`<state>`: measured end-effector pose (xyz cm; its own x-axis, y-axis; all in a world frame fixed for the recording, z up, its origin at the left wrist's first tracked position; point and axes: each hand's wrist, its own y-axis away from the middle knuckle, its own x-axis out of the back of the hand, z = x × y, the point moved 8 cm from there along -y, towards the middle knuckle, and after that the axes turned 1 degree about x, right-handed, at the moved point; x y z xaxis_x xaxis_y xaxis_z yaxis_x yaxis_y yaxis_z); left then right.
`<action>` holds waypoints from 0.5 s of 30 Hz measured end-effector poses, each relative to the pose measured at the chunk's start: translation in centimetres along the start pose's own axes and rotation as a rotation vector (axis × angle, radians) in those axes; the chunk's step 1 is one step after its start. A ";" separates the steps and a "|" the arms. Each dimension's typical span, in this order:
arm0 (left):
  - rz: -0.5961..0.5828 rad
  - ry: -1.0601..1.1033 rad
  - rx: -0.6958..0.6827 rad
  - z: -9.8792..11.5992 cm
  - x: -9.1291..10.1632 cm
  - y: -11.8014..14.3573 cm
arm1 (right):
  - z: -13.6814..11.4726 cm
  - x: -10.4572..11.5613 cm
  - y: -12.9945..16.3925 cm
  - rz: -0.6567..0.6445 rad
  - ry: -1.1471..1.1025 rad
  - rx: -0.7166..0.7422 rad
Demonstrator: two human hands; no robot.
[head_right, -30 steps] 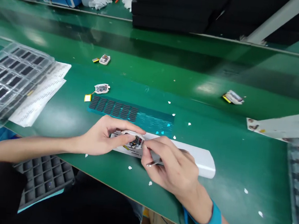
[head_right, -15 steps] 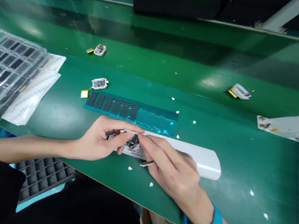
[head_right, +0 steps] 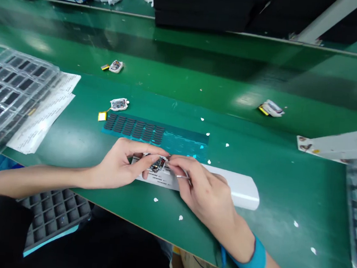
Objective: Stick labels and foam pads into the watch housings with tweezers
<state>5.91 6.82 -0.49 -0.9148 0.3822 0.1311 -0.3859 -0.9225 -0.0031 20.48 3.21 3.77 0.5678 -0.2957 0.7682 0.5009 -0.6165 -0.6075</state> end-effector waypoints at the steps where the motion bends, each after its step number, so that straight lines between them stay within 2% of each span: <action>1: -0.002 -0.006 -0.003 0.0 -0.1 0.1 | 0.1 -0.1 -0.1 0.010 -0.015 -0.020; 4: -0.026 0.041 0.043 -0.3 -0.6 0.3 | 0.1 0.0 -0.1 0.026 -0.050 -0.048; 8: -0.073 0.215 0.140 -0.6 -1.3 0.6 | 0.0 0.9 0.3 0.088 -0.024 -0.057; 12: -0.167 0.421 0.243 -0.6 -2.0 0.6 | -0.1 1.1 1.0 0.025 -0.007 -0.002; 15: -0.201 0.453 0.281 -0.5 -2.0 0.6 | -0.1 1.0 1.5 -0.048 -0.071 0.064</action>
<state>7.45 5.52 -1.30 -0.8106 0.4793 -0.3365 -0.5676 -0.7845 0.2499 21.75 1.92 3.64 0.5864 -0.2130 0.7815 0.5675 -0.5804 -0.5840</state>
